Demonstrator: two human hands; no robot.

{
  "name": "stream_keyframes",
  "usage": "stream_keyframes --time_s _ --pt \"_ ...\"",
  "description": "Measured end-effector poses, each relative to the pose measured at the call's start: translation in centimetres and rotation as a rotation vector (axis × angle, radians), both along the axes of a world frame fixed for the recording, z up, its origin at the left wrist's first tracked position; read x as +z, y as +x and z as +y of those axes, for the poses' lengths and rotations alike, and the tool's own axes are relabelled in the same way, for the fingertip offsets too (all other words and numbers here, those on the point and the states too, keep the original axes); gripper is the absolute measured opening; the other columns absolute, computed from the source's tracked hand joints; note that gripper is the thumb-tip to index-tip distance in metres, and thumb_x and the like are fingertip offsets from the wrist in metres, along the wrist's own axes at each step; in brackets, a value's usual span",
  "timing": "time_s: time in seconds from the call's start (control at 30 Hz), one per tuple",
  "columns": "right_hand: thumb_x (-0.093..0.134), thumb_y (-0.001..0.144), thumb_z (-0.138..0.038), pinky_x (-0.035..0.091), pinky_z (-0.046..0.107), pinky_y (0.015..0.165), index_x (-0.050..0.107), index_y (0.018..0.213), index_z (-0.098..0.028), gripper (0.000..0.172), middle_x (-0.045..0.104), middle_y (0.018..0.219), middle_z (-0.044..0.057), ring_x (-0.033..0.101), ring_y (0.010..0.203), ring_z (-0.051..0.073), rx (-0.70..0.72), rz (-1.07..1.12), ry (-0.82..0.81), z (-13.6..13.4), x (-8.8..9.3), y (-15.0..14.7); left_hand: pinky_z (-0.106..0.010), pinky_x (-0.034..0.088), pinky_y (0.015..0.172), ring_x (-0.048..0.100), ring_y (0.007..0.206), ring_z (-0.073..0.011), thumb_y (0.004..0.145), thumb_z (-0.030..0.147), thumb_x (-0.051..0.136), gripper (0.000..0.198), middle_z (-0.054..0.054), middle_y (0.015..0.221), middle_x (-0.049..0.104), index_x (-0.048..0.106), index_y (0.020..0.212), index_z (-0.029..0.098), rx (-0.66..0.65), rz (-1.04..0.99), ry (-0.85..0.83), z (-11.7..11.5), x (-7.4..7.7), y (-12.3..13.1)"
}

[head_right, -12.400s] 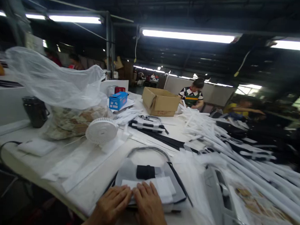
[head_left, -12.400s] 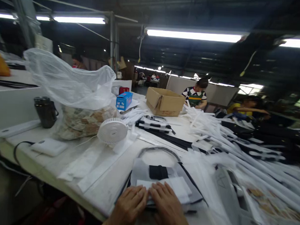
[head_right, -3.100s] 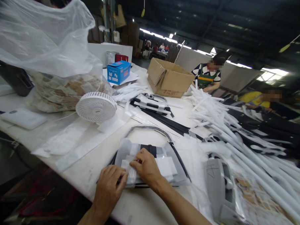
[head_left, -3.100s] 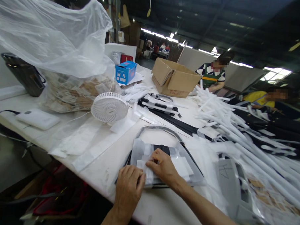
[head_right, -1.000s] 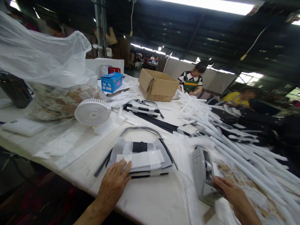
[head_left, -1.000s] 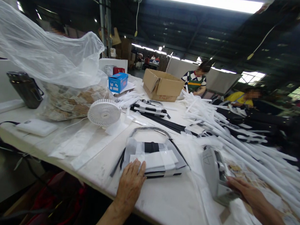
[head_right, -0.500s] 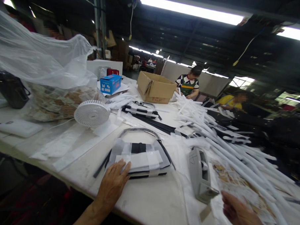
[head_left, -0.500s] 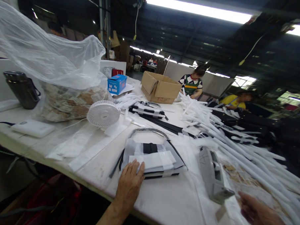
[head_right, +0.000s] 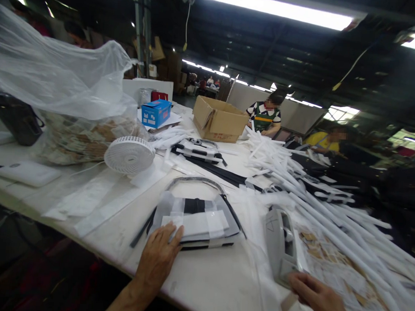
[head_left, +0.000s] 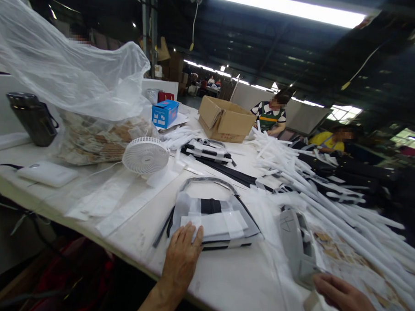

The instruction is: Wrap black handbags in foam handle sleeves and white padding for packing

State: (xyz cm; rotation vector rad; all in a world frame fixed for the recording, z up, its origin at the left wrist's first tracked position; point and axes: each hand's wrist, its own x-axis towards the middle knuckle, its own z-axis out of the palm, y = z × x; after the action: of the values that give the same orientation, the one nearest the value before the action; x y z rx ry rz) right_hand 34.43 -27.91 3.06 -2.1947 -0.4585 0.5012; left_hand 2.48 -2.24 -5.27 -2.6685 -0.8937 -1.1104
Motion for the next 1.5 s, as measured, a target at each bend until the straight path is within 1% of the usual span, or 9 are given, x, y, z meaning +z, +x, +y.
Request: stream_keyframes --time_s 0.13,0.23,0.43,0.63,0.87,1.0,1.2,1.37,1.5 --pt "0.066 0.073 -0.042 0.05 0.027 0.064 0.071 0.07 -0.022 0.021 0.067 0.069 0.003 0.06 0.068 0.019 0.614 -0.045 -0.109 11.3 6.7 -6.3 -0.041 0.046 0.098 0.057 0.117 -0.0263 0.089 0.012 0.056 0.037 -0.01 0.117 0.065 0.057 0.126 0.019 -0.007 0.032 0.005 0.1 -0.6 -0.2" --pt "0.062 0.074 -0.028 0.044 0.023 0.061 0.071 0.073 -0.02 0.012 0.068 0.069 -0.001 0.058 0.065 0.014 1.03 -0.061 -0.106 19.8 8.5 -10.8 -0.042 0.044 0.099 0.054 0.121 -0.0273 0.09 0.012 0.054 0.037 -0.009 0.119 0.065 0.058 0.126 0.019 -0.008 0.005 -0.005 0.1 -1.3 0.0" --pt "0.071 0.066 -0.023 0.036 0.021 0.054 0.073 0.068 -0.024 0.003 0.065 0.061 -0.006 0.056 0.057 0.011 1.512 -0.377 -0.276 30.5 5.6 -14.6 -0.048 0.041 0.102 0.051 0.125 -0.0308 0.09 0.009 0.05 0.035 -0.01 0.12 0.065 0.06 0.122 0.018 0.016 -0.092 -0.047 -0.2 -2.0 0.5" --pt "0.073 0.062 -0.015 0.032 0.024 0.054 0.068 0.055 -0.025 0.013 0.06 0.052 -0.006 0.05 0.05 0.012 1.712 -0.69 -0.432 34.7 3.7 -16.9 -0.046 0.039 0.104 0.05 0.127 -0.0293 0.093 0.016 0.05 0.033 -0.008 0.123 0.065 0.06 0.124 0.021 0.016 -0.069 -0.1 -0.1 -1.9 0.3" --pt "0.076 0.061 -0.012 0.037 0.03 0.074 0.044 0.038 -0.019 0.04 0.052 0.043 -0.005 0.055 0.059 0.014 1.82 -0.886 -0.435 35.6 2.4 -18.4 -0.048 0.04 0.104 0.052 0.124 -0.0297 0.091 0.012 0.049 0.037 -0.009 0.122 0.065 0.059 0.125 0.021 0.004 -0.026 -0.11 0.0 -1.9 0.1" --pt "0.081 0.06 -0.02 0.035 0.032 0.082 0.046 0.044 -0.019 0.039 0.058 0.05 -0.004 0.06 0.067 0.016 1.844 -0.929 -0.305 36.9 1.4 -17.2 -0.049 0.039 0.104 0.054 0.12 -0.0291 0.092 0.012 0.048 0.037 -0.008 0.119 0.066 0.059 0.125 0.023 0.018 -0.037 -0.122 -0.1 -1.9 0.2" --pt "0.087 0.061 -0.041 0.038 0.034 0.086 0.066 0.076 -0.019 0.034 0.071 0.079 0.004 0.064 0.084 0.022 1.509 -0.928 -0.274 39.0 2.1 -12.3 -0.047 0.034 0.106 0.053 0.122 -0.0271 0.093 0.018 0.05 0.035 -0.006 0.119 0.067 0.058 0.127 0.023 0.02 -0.114 -0.123 -0.3 -2.1 0.4" --pt "0.078 0.064 -0.061 0.041 0.041 0.094 0.058 0.124 -0.021 0.074 0.064 0.121 0.011 0.058 0.111 0.029 1.423 -0.824 -0.147 36.5 0.6 -11.2 -0.045 0.034 0.106 0.053 0.122 -0.026 0.093 0.019 0.05 0.033 -0.005 0.118 0.067 0.059 0.125 0.023 0.022 -0.121 -0.125 -0.2 -1.8 0.6" --pt "0.081 0.061 -0.059 0.034 0.05 0.105 0.049 0.137 -0.024 0.089 0.053 0.139 0.013 0.048 0.126 0.033 1.286 -0.744 -0.117 35.3 -1.8 -11.9 -0.046 0.035 0.106 0.056 0.118 -0.0257 0.093 0.018 0.051 0.032 -0.004 0.114 0.069 0.06 0.123 0.024 0.041 -0.11 -0.123 0.0 -1.6 0.7"
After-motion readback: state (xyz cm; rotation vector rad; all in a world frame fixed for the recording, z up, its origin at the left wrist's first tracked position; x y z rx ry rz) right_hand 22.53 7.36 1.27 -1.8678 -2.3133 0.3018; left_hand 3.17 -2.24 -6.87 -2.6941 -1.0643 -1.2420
